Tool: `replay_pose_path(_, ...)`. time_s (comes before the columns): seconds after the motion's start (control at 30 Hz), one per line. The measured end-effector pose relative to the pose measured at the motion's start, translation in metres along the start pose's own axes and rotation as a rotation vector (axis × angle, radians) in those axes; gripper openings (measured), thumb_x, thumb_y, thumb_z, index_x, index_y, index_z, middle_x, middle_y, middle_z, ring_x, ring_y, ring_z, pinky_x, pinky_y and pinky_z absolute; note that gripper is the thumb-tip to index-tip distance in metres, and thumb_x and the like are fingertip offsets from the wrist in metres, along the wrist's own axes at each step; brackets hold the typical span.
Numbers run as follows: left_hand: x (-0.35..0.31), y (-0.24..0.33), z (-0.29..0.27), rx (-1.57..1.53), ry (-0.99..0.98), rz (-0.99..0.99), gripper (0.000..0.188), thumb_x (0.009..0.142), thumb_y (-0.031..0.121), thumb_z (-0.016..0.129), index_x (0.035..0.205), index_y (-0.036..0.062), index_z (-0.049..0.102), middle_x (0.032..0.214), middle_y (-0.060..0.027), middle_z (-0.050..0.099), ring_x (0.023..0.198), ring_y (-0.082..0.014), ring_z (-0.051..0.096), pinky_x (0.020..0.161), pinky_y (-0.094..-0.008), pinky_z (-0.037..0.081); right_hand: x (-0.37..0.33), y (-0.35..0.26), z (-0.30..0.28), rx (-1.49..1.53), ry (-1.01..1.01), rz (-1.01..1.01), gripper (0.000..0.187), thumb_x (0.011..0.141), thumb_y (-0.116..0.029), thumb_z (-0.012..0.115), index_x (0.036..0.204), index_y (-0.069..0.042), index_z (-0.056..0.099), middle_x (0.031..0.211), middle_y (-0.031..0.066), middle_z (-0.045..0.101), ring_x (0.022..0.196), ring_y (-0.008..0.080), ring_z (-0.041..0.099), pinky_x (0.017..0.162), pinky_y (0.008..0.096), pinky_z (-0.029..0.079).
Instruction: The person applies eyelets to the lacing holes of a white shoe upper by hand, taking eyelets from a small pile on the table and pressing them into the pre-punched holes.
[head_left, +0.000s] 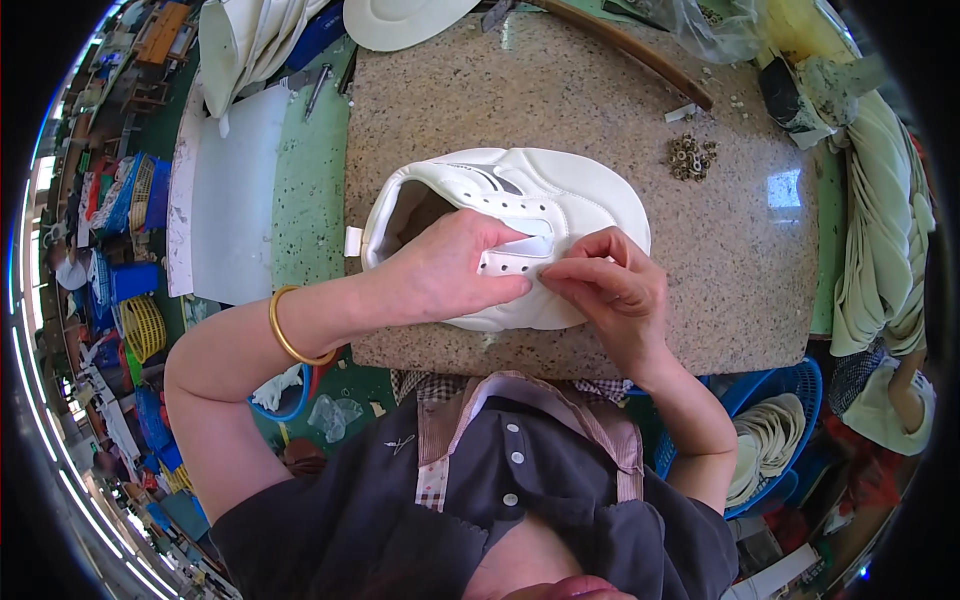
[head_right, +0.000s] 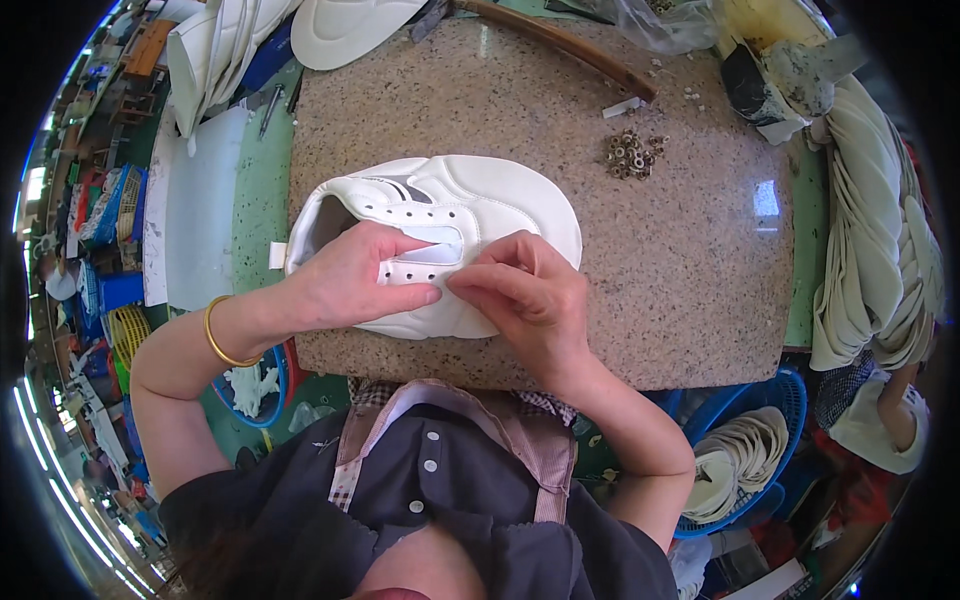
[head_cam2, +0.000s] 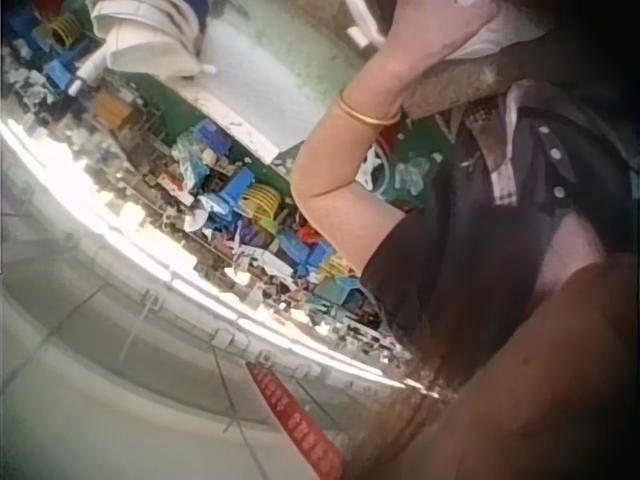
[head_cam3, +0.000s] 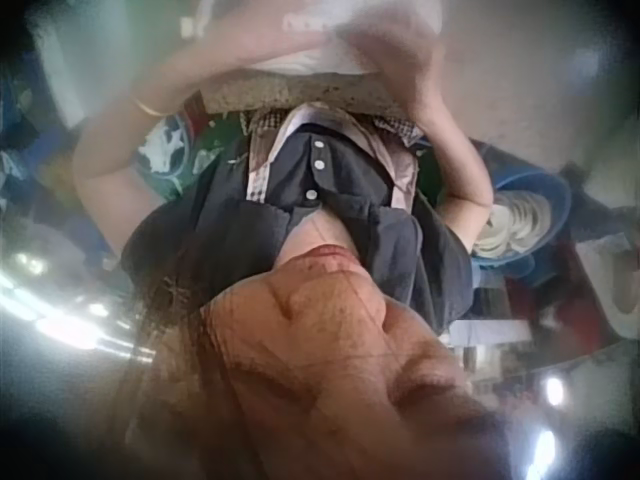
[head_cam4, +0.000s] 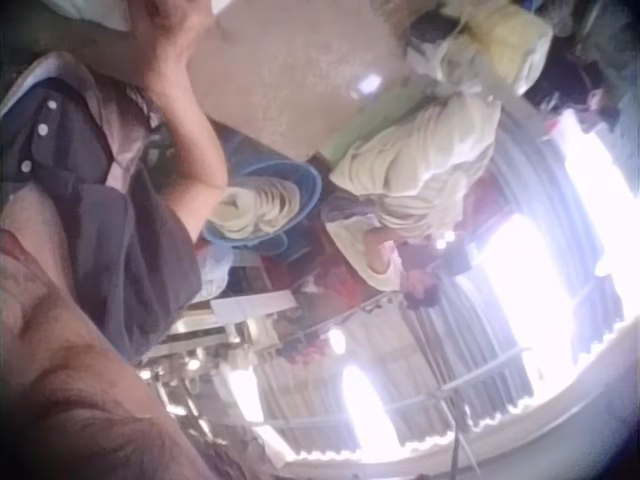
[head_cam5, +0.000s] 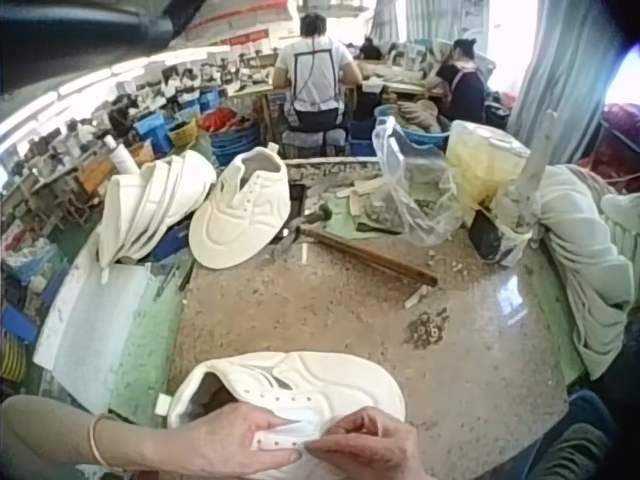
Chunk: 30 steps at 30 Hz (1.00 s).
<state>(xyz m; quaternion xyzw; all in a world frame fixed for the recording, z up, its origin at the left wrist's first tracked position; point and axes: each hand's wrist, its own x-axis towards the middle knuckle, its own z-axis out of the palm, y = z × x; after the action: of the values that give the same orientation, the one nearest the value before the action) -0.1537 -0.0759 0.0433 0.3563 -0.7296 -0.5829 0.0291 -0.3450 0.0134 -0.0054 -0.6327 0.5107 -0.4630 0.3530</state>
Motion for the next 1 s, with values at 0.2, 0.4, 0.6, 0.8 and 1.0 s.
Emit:
replay_pose_path(0.2,0.0,-0.006,0.007,0.006,0.037,0.043,0.03,0.081,0.017,0.069,0.107,0.0007,0.067,0.092,-0.0092,0.071,0.084,-0.0112,0.062,0.078,-0.0285,0.048,-0.002,-0.007,-0.001,-0.048,0.026,0.062,0.02,0.072,0.001,0.075,0.089,-0.008,0.072,0.084,0.0044,0.062,0.073,0.0144,0.061,0.06,0.0251,0.049)
replay_pose_path(0.4,-0.005,-0.009,0.009,0.1,0.208,-0.04,0.026,0.079,0.015,0.072,0.099,-0.0025,0.07,0.088,-0.0107,0.071,0.082,-0.0096,0.062,0.076,-0.0272,0.05,0.018,0.002,-0.051,-0.276,0.218,0.129,0.019,0.08,-0.002,0.069,0.098,-0.004,0.068,0.091,0.0069,0.067,0.081,0.0155,0.064,0.066,0.0252,0.051)
replay_pose_path(0.6,-0.006,0.005,-0.01,0.033,-0.103,-0.083,0.036,0.081,0.017,0.07,0.108,-0.0058,0.064,0.101,-0.0143,0.068,0.092,-0.0153,0.062,0.084,-0.0294,0.048,0.032,0.053,-0.109,-0.721,0.233,0.148,0.016,0.08,-0.013,0.071,0.094,-0.006,0.067,0.088,0.0078,0.066,0.073,0.0194,0.065,0.063,0.0294,0.051)
replay_pose_path(0.8,-0.011,0.002,-0.013,0.007,-0.182,-0.065,0.041,0.084,0.017,0.066,0.116,-0.006,0.058,0.11,-0.013,0.064,0.102,-0.0159,0.058,0.092,-0.0303,0.044,0.034,0.043,-0.099,-0.743,0.294,0.203,0.011,0.08,-0.015,0.071,0.09,-0.01,0.068,0.085,0.0052,0.064,0.071,0.0215,0.065,0.064,0.0319,0.05)
replay_pose_path(1.0,-0.006,0.008,-0.006,-0.077,-0.141,-0.081,0.04,0.081,0.016,0.066,0.115,-0.0054,0.059,0.108,-0.0157,0.065,0.101,-0.02,0.06,0.093,-0.0313,0.045,0.03,0.036,-0.092,-0.822,0.102,0.065,0.013,0.08,-0.012,0.071,0.092,-0.008,0.068,0.085,0.0059,0.066,0.073,0.0189,0.066,0.064,0.03,0.052)
